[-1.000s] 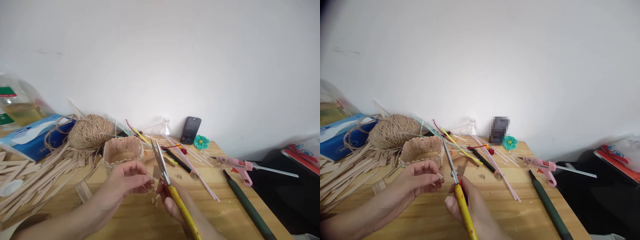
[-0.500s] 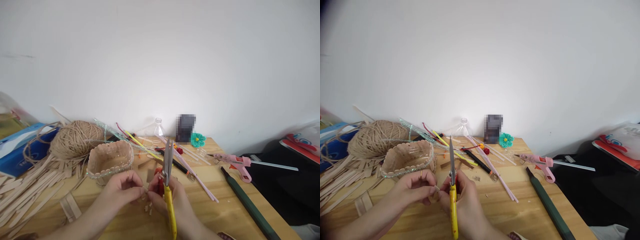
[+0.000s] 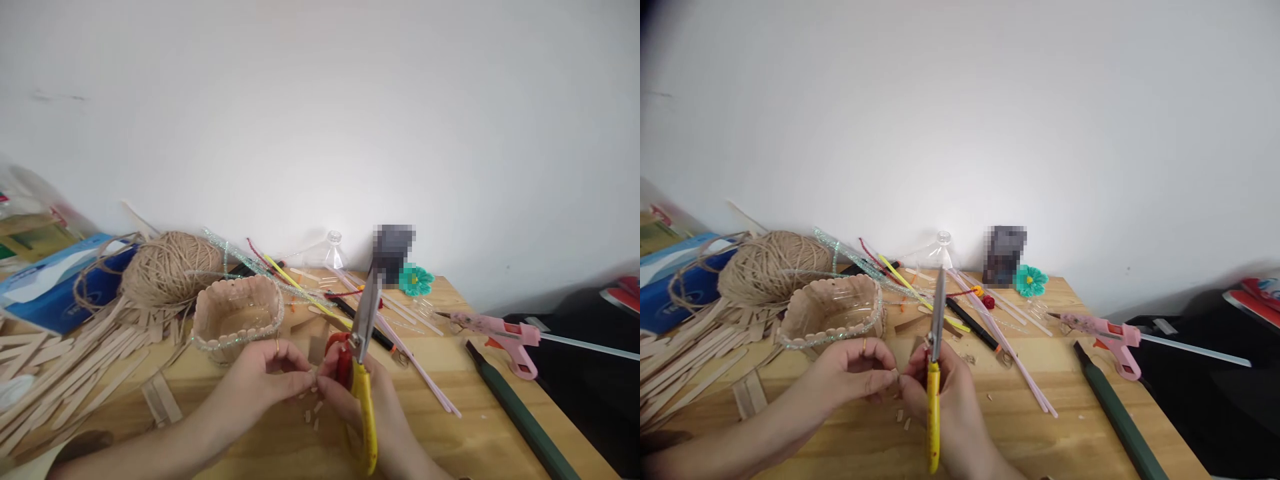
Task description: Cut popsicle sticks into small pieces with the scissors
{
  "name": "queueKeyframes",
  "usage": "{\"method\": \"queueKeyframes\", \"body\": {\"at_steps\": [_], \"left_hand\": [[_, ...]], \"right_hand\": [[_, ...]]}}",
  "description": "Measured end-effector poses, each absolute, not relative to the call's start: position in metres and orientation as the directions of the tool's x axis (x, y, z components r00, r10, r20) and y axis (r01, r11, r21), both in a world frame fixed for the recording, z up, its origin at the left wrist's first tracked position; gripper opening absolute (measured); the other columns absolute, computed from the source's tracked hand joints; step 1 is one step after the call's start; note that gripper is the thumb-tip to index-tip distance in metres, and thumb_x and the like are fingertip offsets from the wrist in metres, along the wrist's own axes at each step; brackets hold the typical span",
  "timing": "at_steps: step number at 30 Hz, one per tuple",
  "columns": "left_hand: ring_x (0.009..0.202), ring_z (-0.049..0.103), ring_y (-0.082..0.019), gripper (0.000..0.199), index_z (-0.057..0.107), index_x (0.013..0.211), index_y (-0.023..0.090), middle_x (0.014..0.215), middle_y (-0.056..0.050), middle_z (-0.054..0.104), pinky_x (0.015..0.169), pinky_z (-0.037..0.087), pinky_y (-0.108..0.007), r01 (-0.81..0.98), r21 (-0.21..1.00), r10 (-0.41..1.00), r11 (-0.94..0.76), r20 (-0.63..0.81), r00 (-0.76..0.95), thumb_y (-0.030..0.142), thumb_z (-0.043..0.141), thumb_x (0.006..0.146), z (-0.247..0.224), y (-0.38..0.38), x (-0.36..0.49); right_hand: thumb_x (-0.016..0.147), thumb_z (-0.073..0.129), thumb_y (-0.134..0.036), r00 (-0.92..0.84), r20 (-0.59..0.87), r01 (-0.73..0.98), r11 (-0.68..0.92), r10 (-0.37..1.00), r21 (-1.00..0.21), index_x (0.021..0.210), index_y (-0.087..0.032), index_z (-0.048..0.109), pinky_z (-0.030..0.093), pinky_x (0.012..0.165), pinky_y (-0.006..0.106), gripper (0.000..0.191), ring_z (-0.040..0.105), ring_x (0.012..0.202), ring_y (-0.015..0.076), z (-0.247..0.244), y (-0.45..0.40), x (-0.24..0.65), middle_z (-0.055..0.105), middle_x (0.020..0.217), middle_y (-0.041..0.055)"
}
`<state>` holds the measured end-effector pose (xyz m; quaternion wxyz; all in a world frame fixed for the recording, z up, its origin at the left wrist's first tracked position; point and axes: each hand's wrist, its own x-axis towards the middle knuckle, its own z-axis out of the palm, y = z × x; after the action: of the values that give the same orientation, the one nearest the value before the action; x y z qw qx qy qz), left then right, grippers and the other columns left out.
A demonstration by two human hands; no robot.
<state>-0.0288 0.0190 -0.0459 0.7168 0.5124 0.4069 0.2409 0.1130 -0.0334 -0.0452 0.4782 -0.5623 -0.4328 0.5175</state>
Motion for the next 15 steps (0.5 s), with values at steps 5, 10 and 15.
{"method": "queueKeyframes", "body": {"at_steps": [5,10,15], "left_hand": [[0.056,0.051,-0.011,0.013,0.064,0.062,0.015,0.057,0.003,0.06,0.058,0.039,-0.023,0.004,0.908,0.769,0.418,-0.356,0.531,0.023,0.074,0.059,-0.043,0.019,-0.031],[0.057,0.052,-0.011,0.01,0.068,0.063,0.016,0.061,0.001,0.063,0.057,0.042,-0.023,-0.081,0.883,0.787,0.463,-0.368,0.495,0.025,0.072,0.062,-0.03,0.02,-0.037],[0.056,0.053,-0.01,0.01,0.067,0.062,0.016,0.059,0.001,0.063,0.054,0.044,-0.022,-0.176,0.867,0.812,0.467,-0.341,0.474,0.022,0.074,0.06,-0.017,0.019,-0.042]], "right_hand": [[0.064,0.066,-0.026,0.089,-0.175,0.092,-0.183,0.981,-0.979,0.068,-0.019,0.047,0.041,0.053,0.023,0.02,0.047,0.057,0.0118,-0.051,-0.031,0.117,0.051,0.064,-0.0026],[0.068,0.065,-0.039,0.029,-0.204,0.112,-0.206,0.979,-0.972,0.069,-0.02,0.048,0.032,0.046,0.021,0.026,0.037,0.049,0.0099,-0.063,-0.034,0.124,0.042,0.056,-0.0052],[0.064,0.059,-0.064,-0.087,-0.128,0.133,-0.116,0.988,-0.984,0.074,-0.02,0.054,0.032,0.045,0.023,0.045,0.036,0.05,0.0119,-0.066,-0.04,0.127,0.039,0.057,-0.0036]]}}
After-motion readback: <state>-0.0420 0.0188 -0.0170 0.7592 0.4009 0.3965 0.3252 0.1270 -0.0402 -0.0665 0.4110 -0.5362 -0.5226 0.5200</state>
